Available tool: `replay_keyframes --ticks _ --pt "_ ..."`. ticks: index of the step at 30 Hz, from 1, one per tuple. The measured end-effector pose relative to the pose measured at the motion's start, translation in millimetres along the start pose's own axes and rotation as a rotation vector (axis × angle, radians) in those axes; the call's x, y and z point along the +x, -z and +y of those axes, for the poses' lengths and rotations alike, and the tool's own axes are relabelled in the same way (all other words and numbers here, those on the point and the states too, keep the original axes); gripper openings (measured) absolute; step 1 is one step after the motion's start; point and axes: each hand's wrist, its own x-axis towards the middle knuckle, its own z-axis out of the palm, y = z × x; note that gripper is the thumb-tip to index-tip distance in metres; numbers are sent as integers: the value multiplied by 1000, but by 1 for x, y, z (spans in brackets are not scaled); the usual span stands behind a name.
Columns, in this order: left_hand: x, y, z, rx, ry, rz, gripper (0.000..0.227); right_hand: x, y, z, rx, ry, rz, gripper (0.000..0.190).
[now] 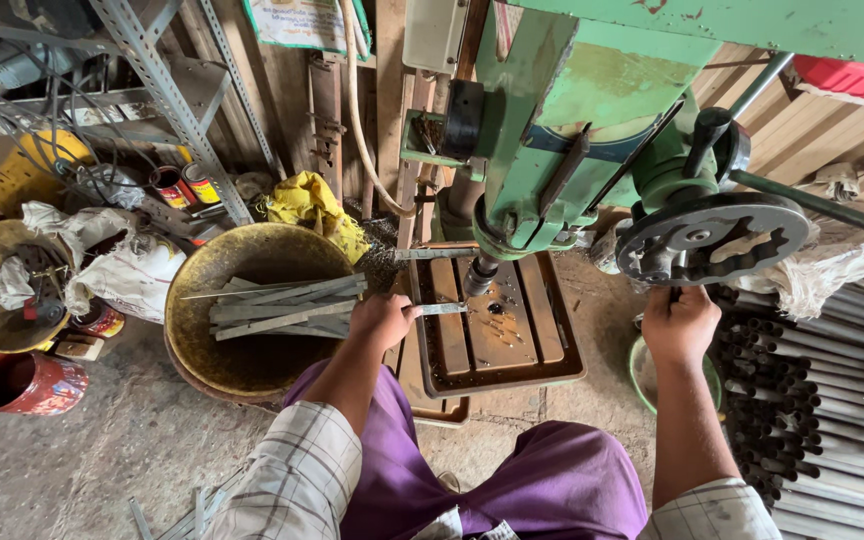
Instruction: The person operates a drill press to drill holes into metal bars. They pick up bars from a bowl, position them under the drill, and lower the drill to create holes. The person repeats this process for multiple bars.
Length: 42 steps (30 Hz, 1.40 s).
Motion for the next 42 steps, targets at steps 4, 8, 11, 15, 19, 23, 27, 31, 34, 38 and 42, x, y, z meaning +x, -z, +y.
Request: replay_keyframes --ticks 4,8,11,15,19,23,27,31,34,38,42 --pt "-1 2 1 -7 8 -13 37 -1 -3 3 -16 -12 10 26" --pt "-1 5 1 -15 4 -11 36 0 -4 3 -20 -13 10 27" --pt "-2 4 1 -18 3 -10 35 0 -5 4 -18 -27 0 28" --pt "1 0 -2 -5 -20 38 35 0 -11 13 -43 -41 -7 32" --pt "5 -4 -4 19 -39 46 36 5 -26 29 -39 -81 -69 28" --pt "2 -6 0 -12 46 -51 36 9 -34 26 -58 46 -22 14" --pt "1 -7 -1 -20 36 -13 35 12 -11 4 -81 -155 -176 28" --pt "0 -9 0 -4 23 3 36 13 68 -24 -276 -179 -334 27" --pt "-5 -13 -2 -17 -45 -110 36 26 114 -44 24 -220 -453 22" --pt "-2 -11 -17 -9 -284 -377 35 34 116 -55 105 -346 -500 21" --pt "3 -14 -35 -244 -54 -315 29 27 101 -50 125 -147 -417 23"
